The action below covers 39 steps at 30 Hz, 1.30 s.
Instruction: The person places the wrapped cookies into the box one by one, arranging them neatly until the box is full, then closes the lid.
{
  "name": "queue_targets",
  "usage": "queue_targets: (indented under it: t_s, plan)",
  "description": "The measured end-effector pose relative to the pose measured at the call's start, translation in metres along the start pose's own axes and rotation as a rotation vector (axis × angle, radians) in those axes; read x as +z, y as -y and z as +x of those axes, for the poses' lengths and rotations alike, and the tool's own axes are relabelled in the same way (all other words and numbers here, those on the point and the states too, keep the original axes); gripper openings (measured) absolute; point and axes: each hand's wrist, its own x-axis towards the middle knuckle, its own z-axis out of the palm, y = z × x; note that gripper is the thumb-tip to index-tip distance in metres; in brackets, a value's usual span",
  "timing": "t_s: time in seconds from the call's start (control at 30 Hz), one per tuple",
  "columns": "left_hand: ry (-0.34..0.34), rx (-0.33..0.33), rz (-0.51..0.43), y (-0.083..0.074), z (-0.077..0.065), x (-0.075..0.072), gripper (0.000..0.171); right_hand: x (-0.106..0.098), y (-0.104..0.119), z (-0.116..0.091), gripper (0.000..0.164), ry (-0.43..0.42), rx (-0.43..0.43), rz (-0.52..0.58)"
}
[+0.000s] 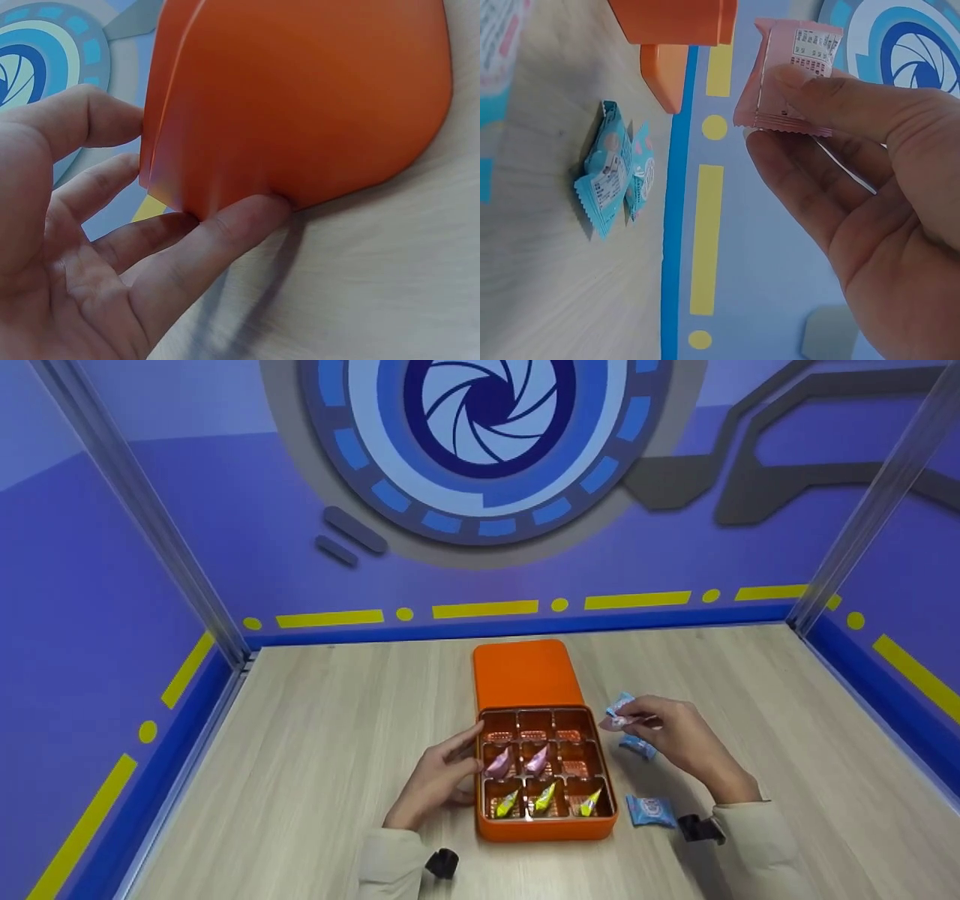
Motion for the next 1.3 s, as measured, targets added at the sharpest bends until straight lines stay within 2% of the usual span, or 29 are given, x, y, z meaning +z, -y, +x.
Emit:
queue_targets:
  t_s: [0.3, 0.63, 0.77, 1.17, 1.3]
  plan:
    - [0.005, 0.0, 0.0, 0.0, 0.0, 0.0, 0.068, 0.001, 0.011, 0.0, 0.027, 0.03, -0.032, 0.026]
    - [0.02, 0.001, -0.038, 0.0, 0.001, 0.001, 0.068, 0.001, 0.017, -0.002, 0.027, 0.087, 0.01, 0.07]
    - [0.015, -0.002, -0.022, 0.0, 0.0, 0.0, 0.068, 0.002, 0.017, -0.003, 0.028, 0.099, 0.015, 0.081]
    - [0.004, -0.009, 0.006, 0.0, -0.001, 0.0, 0.068, 0.005, 0.024, -0.001, 0.027, 0.104, -0.051, 0.067]
    - [-0.002, -0.007, 0.007, 0.0, 0.0, 0.0, 0.067, 0.006, 0.028, 0.0, 0.026, 0.115, -0.063, 0.095]
